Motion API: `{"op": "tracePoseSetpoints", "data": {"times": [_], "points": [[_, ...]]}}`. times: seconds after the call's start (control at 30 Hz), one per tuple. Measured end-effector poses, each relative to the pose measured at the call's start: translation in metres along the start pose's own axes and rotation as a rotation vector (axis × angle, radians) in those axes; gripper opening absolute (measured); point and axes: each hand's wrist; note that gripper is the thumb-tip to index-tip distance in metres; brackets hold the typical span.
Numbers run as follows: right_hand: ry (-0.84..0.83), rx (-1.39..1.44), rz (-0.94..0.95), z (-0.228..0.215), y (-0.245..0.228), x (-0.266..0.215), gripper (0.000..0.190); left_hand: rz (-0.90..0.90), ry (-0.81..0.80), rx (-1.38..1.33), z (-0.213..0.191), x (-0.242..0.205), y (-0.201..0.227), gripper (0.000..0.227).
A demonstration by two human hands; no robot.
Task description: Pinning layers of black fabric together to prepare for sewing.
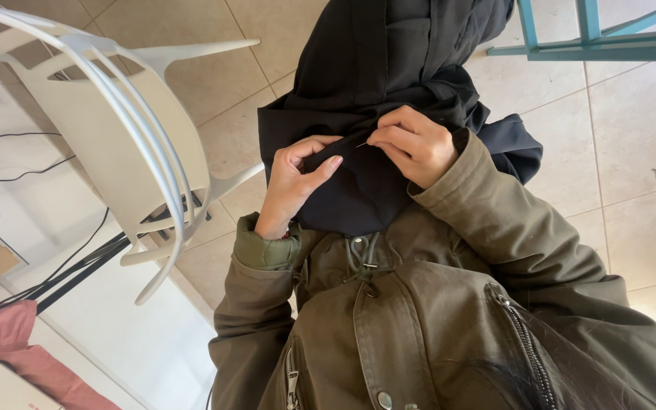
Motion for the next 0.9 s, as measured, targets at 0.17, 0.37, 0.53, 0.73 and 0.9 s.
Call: {"op": "tracePoseSetpoints", "data": {"times": [0.17, 0.37, 0.53, 0.73, 0.9], "points": [[0.039, -0.091, -0.05, 0.005, -0.0044, 0.0024, 0.015, -0.003, 0.0, 0.011, 0.0006, -0.0006, 0.0017, 0.019], [0.052, -0.076, -0.035, 0.0052, -0.004, 0.0023, 0.015, -0.028, 0.026, -0.001, 0.0016, -0.0006, -0.0006, 0.016], [0.042, 0.028, 0.043, -0.0001, -0.0059, 0.0038, 0.011, -0.005, 0.017, -0.097, 0.0014, -0.0004, -0.0046, 0.016], [0.036, 0.033, 0.052, 0.0022, -0.0066, 0.004, 0.011, -0.003, 0.011, -0.107, 0.0012, -0.0004, -0.0073, 0.016], [0.034, -0.022, 0.011, 0.0074, -0.0034, 0.0016, 0.013, 0.011, 0.022, -0.057, 0.0018, -0.0013, -0.0018, 0.015]]}}
Point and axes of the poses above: each hand's wrist, its own x-axis towards the middle knuckle, its own z-axis out of the palm, y = z × x, and after that the axes turned 8 degrees about -z, right-handed
